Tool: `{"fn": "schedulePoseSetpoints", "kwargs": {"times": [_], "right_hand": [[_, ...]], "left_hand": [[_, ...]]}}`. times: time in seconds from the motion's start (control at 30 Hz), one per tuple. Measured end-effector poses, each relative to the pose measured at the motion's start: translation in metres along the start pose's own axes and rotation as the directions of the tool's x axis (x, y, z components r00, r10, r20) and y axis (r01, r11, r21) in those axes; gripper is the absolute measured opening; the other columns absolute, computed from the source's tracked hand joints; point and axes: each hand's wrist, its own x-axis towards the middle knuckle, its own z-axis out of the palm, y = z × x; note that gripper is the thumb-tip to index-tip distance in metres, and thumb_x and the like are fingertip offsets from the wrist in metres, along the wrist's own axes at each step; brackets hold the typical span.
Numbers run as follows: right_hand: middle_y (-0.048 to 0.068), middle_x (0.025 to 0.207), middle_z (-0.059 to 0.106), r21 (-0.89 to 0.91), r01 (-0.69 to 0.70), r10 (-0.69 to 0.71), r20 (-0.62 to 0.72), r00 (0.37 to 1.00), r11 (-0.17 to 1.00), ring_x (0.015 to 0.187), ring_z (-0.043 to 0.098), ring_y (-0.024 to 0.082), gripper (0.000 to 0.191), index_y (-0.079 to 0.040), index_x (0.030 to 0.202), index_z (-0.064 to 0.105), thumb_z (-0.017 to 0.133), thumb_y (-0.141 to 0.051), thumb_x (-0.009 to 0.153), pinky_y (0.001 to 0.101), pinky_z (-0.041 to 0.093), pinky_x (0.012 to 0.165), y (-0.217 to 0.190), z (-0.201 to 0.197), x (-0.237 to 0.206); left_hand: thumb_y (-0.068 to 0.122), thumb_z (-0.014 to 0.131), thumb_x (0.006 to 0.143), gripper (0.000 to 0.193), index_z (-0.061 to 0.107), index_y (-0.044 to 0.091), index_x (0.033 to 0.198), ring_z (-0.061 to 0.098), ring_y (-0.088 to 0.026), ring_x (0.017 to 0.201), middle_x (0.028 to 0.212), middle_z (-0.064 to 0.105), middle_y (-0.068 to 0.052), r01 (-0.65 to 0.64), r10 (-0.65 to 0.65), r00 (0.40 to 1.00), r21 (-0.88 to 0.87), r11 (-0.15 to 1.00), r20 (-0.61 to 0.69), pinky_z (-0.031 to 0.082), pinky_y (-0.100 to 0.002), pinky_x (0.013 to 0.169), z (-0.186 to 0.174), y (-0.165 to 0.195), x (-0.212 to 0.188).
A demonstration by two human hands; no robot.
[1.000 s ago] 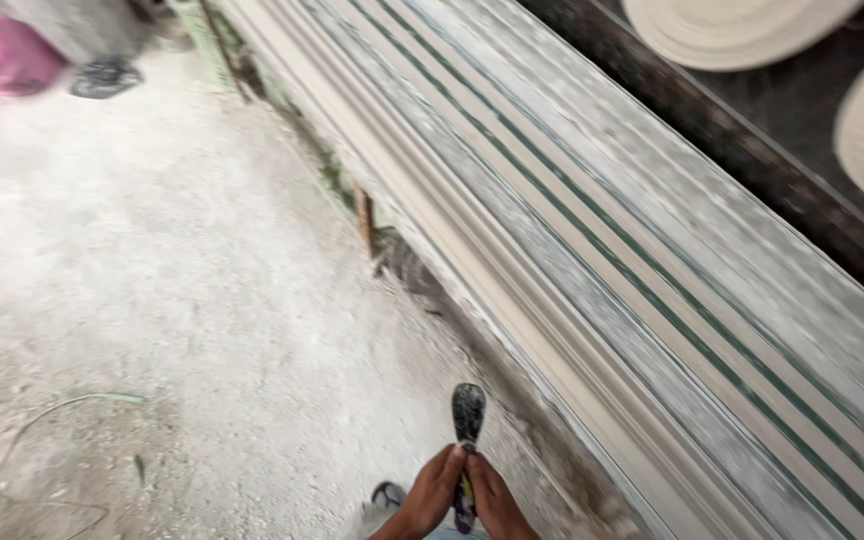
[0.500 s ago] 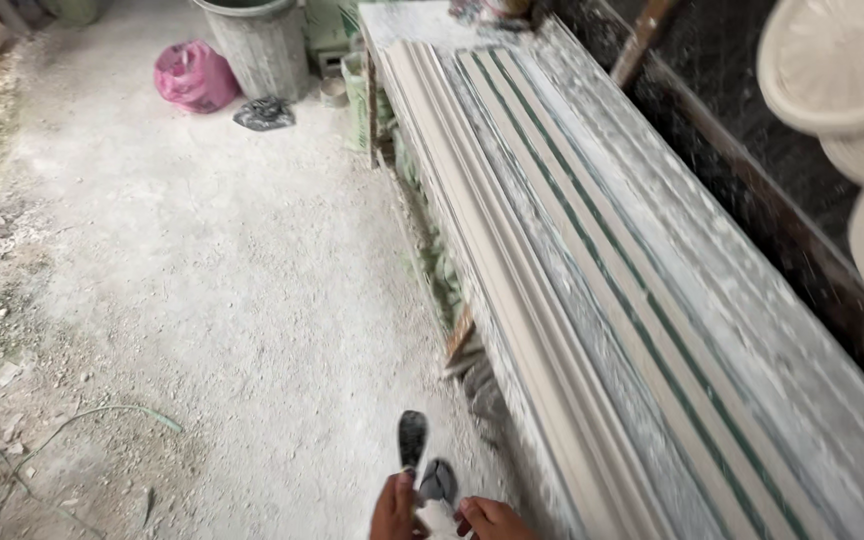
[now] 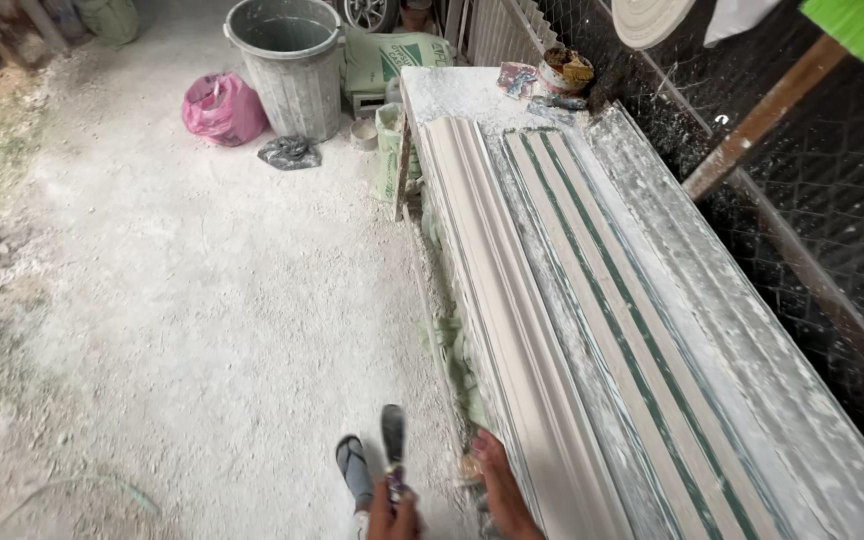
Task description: The person smooths a long white gypsum molding using a small hand tool, repeatedly scraping and refining the surface along its length. The person occasionally pauses to wipe the tool and adjust their grip while working on the same piece.
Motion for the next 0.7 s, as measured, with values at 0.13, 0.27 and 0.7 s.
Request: {"fn": "schedulePoseSetpoints", "kwargs": {"times": [0.13,0.27,0.7], "right_hand": [[0.013,0.159,0.039,0.402,-0.008,0.049,-0.092,0.995,0.916,0.138,0.047,0.028,0.082,-0.026,0.163,0.021,0.026,-0.071,0.095,0.0404,0.047,0.102,-0.057,0.055,0.069],[0.028,0.160,0.036,0.611,-0.065,0.102,-0.026,0.994,0.789,0.135,0.022,0.054,0.080,-0.030,0.170,0.022,0.032,-0.070,0.102,0.0466,0.030,0.088,-0.128,0.077,0.129],[0.013,0.160,0.043,0.151,0.208,-0.152,-0.317,0.936,0.966,0.149,0.040,0.028,0.066,-0.011,0.157,0.033,0.041,-0.046,0.101,0.0451,0.037,0.118,-0.231,-0.048,0.256]], "left_hand": [[0.010,0.059,0.097,0.046,0.048,0.006,0.142,0.069,-0.015,0.073,0.095,0.066,-0.008,0.097,-0.065,0.921,-0.063,0.993,0.385,0.057,-0.032,0.066,0.041,0.019,0.073],[0.016,0.055,0.108,0.040,0.047,0.000,0.144,0.066,-0.013,0.081,0.104,0.068,-0.010,-0.117,0.077,0.894,0.065,0.991,0.442,0.056,-0.031,0.070,0.069,0.079,0.170],[0.020,0.057,0.097,0.052,0.050,0.003,0.145,0.061,-0.020,0.065,0.079,0.066,-0.010,-0.114,-0.011,0.981,0.623,0.774,0.194,0.053,-0.039,0.062,0.106,0.176,0.355]]}}
